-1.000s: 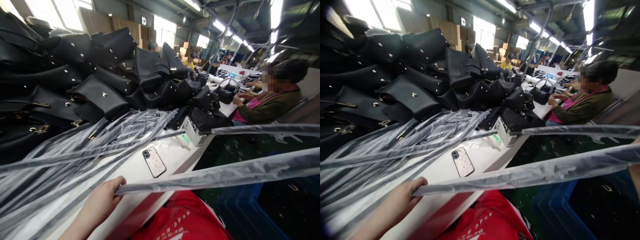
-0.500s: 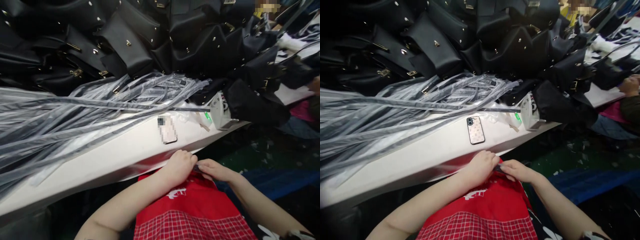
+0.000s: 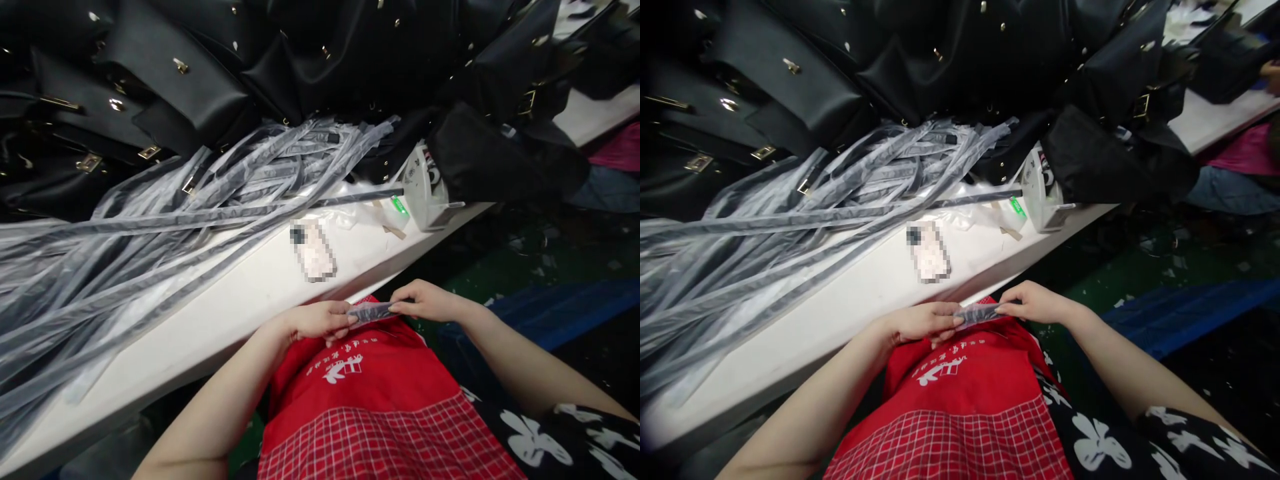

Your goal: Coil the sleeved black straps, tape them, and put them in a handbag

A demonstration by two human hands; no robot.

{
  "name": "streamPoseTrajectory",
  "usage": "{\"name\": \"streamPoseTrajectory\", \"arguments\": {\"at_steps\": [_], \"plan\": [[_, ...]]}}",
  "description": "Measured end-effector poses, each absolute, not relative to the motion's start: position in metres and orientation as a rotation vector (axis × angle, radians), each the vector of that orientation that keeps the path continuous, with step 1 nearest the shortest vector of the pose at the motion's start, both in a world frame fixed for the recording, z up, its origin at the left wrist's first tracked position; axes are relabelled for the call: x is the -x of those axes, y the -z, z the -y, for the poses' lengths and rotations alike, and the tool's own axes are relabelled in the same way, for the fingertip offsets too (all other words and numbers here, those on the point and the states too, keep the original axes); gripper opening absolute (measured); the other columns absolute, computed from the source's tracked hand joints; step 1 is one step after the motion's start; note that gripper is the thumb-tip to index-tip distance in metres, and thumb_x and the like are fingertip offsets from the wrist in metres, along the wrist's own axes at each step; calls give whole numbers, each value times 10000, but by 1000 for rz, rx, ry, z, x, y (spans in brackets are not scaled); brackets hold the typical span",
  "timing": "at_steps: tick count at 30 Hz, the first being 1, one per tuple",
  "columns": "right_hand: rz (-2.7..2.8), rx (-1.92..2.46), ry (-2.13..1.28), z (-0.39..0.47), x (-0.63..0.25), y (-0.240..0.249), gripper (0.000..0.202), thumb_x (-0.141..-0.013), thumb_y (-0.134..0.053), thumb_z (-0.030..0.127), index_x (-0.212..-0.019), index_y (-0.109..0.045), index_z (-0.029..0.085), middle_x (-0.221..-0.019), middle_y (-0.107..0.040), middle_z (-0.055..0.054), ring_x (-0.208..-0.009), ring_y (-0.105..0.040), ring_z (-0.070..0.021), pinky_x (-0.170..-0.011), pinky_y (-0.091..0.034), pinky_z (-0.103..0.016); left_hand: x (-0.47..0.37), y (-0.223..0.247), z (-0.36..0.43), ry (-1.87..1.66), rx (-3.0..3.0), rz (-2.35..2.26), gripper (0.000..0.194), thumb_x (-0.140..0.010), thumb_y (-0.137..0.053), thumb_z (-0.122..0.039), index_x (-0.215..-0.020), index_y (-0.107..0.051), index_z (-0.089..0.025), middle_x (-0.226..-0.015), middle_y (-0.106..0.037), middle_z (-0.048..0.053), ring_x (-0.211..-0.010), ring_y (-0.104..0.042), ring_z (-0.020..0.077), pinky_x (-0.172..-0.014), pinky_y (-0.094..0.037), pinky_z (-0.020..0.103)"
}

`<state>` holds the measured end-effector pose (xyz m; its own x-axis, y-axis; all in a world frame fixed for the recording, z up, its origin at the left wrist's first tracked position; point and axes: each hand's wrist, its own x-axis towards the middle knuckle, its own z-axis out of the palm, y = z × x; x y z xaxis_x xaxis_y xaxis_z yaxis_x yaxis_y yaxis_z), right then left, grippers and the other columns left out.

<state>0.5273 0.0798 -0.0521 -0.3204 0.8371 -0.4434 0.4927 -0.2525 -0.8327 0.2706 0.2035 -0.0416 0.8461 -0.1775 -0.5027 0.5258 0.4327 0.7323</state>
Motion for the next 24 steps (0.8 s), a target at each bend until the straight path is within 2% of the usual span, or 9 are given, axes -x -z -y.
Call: {"name": "streamPoseTrajectory", "arguments": {"at_steps": [3, 8, 10, 13, 16, 20, 24], "plan": [[1648, 1626, -1573, -77, -540, 51, 427, -886, -543, 532, -791, -682, 139, -555, -547, 16, -479, -473, -105, -488, -322, -220, -264, 36, -214, 410, -985, -447, 371, -892, -526, -529, -955, -510, -164, -583, -424, -74, -457, -341, 72, -448, -272, 216], [1656, 1653, -1521, -81, -551, 49, 427, -874, -560, 532, -793, -693, 134, -540, -561, 11, -485, -480, -110, -495, -328, -221, -260, 33, -219, 440, -854, -513, 500, -932, -389, -576, -1020, -565, -116, -532, -340, -85, -414, -209, 58, -412, -193, 202], [1655, 1664, -1512, -82, -552, 49, 425, -870, -565, 530, -787, -693, 133, -541, -565, 12, -490, -484, -110, -497, -331, -219, -261, 36, -218, 447, -858, -476, 537, -937, -371, -577, -1041, -595, -100, -506, -351, -83, -395, -241, 60, -416, -240, 202], [1651, 1652, -1518, -84, -551, 50, 420, -866, -570, 526, -780, -693, 133, -537, -567, 14, -491, -485, -109, -498, -338, -214, -264, 41, -217, 470, -870, -414, 590, -944, -343, -571, -1100, -619, -73, -512, -481, -34, -393, -382, 82, -440, -337, 218], [1652, 1632, -1539, -84, -548, 49, 400, -865, -576, 501, -779, -694, 129, -536, -572, 13, -483, -482, -106, -493, -338, -211, -271, 47, -215, 521, -884, -387, 598, -920, -397, -585, -1106, -630, -67, -545, -566, 6, -395, -439, 94, -422, -353, 216], [1651, 1617, -1533, -86, -549, 43, 390, -860, -581, 487, -805, -706, 122, -564, -581, 9, -502, -488, -109, -502, -350, -212, -280, 49, -211, 530, -938, -373, 494, -895, -507, -555, -1024, -664, -104, -461, -457, -64, -337, -323, 59, -391, -334, 194], [1695, 1559, -1426, -90, -551, 40, 400, -726, -737, 476, -927, -703, 133, -748, -647, -12, -660, -553, -144, -583, -401, -216, -285, 29, -210, 400, -844, -278, 409, -910, -516, -500, -939, -674, -125, -424, -329, -99, -314, -216, 43, -383, -345, 186]]}}
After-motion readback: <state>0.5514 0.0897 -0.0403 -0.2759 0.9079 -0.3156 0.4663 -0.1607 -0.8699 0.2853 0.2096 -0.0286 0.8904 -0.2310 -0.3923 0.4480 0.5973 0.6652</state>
